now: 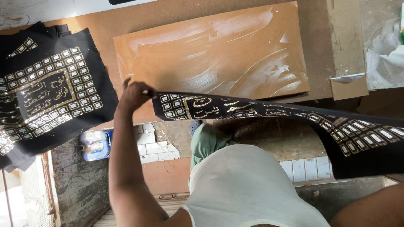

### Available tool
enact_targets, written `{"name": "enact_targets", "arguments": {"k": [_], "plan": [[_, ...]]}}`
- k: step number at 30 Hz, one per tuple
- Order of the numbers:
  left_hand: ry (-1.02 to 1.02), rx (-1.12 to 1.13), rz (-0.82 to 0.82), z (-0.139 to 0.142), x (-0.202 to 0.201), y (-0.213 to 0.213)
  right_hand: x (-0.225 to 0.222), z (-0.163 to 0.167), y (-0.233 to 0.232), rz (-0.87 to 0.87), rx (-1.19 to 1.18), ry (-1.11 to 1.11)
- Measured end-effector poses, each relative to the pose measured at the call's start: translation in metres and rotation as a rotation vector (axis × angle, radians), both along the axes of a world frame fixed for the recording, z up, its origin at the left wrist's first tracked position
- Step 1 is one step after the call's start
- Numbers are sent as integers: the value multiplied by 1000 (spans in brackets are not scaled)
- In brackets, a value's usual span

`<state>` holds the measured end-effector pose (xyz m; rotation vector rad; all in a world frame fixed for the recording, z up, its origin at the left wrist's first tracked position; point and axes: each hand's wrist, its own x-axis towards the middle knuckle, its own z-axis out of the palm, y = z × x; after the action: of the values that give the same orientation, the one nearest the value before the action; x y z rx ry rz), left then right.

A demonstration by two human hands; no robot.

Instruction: The person spreads white adhesive onto a rectangular board using a small wooden spreader, then places a black prayer mat with gold patterns onto the board and smooths it down. The person repeats this process with a second board and mat.

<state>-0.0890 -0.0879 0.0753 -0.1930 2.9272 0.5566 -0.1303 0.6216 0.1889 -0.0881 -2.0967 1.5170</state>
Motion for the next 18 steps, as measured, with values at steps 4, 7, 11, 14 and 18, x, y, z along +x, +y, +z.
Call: {"name": "enact_targets", "arguments": {"k": [4,7,11,14,18], "plan": [[219,182,53,4,74,1,-14,-5,20,-32,-139,-158],[187,518,330,21,126,0,-39,-13,19,-23,-208,-237],[154,474,781,50,182,-4,-79,-36,-5,5,-262,-196],[638,1173,862,55,193,0,-102,-53,-24,185,-268,-35],[974,1223,806,55,176,-1,-126,-71,-45,334,-262,-7]]}}
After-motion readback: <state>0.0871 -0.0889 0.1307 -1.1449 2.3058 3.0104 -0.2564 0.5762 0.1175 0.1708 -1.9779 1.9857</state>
